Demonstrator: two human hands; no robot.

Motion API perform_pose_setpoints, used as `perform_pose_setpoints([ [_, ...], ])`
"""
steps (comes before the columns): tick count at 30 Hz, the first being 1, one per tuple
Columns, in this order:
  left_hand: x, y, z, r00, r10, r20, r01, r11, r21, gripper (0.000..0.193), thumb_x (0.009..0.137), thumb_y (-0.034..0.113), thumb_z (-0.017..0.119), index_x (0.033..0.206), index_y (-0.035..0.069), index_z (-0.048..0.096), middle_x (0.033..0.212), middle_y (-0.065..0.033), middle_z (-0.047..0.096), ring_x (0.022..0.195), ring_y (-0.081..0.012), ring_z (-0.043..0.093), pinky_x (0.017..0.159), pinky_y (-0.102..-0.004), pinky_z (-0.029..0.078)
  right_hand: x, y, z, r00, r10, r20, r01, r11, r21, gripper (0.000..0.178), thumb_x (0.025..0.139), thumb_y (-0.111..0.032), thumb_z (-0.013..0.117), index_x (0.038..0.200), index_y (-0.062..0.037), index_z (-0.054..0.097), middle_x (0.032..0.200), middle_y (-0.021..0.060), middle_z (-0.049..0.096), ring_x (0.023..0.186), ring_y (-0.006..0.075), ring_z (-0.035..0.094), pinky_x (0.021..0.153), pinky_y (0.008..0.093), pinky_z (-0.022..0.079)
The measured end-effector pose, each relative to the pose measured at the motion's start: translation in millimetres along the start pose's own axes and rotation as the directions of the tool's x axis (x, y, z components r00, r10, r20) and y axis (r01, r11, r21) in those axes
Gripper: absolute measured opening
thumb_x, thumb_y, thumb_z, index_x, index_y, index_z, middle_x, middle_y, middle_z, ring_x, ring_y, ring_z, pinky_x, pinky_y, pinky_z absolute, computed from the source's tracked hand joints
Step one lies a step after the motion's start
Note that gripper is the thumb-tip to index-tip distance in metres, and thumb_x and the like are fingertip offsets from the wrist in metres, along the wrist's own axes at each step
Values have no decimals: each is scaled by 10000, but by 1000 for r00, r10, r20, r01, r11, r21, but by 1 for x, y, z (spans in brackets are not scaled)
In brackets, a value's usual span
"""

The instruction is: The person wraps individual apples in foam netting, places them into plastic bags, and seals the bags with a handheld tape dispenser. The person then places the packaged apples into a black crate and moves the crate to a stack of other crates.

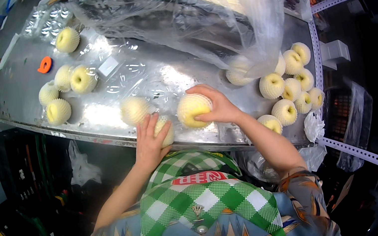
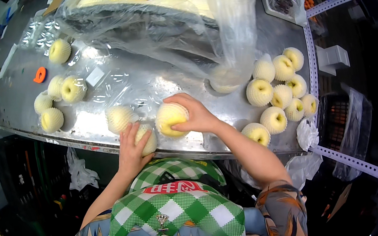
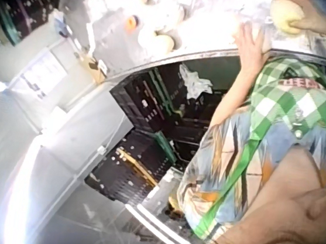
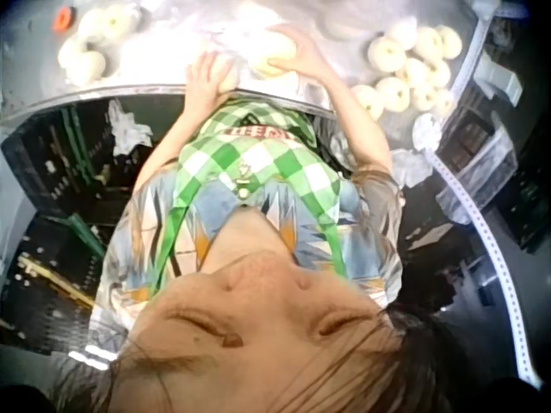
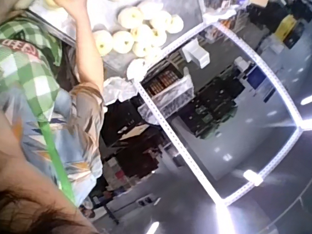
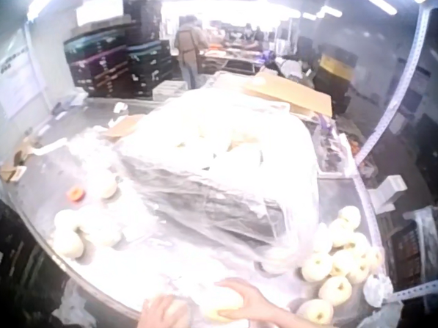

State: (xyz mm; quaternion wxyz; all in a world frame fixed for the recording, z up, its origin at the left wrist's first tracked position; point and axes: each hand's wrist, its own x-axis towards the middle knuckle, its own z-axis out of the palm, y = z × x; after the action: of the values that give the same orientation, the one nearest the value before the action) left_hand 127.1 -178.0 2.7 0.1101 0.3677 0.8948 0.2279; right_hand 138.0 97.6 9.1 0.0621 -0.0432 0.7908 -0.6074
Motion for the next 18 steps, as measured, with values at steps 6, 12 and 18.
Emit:
perform_pose_setpoints([
  [6,-9,-13,3,986,152,-69,-156,986,-53,460,659,141,731,1101,182,609,1417,-146,362,1339,-397,286,1054,-564,278,32,2,10,982,-70,176,91,989,-114,648,615,-159,765,1220,-81,547,1189,123,504,1150,282,484,991,351,386],
  [12,-15,-25,0,966,253,-43,-252,967,24,266,703,117,645,962,175,630,1408,-96,388,1358,-374,269,1075,-570,255,42,-8,13,952,-86,293,130,982,-135,654,604,-136,765,1219,-88,550,1220,129,486,1172,286,469,1011,359,369],
  [18,-23,-43,-6,953,300,-33,-301,952,-52,228,704,104,632,916,186,636,1390,-86,392,1363,-357,267,1094,-570,233,58,-25,22,844,-152,515,337,897,-287,725,597,-90,764,1272,-97,500,1319,119,441,1243,302,421,1027,380,367],
])
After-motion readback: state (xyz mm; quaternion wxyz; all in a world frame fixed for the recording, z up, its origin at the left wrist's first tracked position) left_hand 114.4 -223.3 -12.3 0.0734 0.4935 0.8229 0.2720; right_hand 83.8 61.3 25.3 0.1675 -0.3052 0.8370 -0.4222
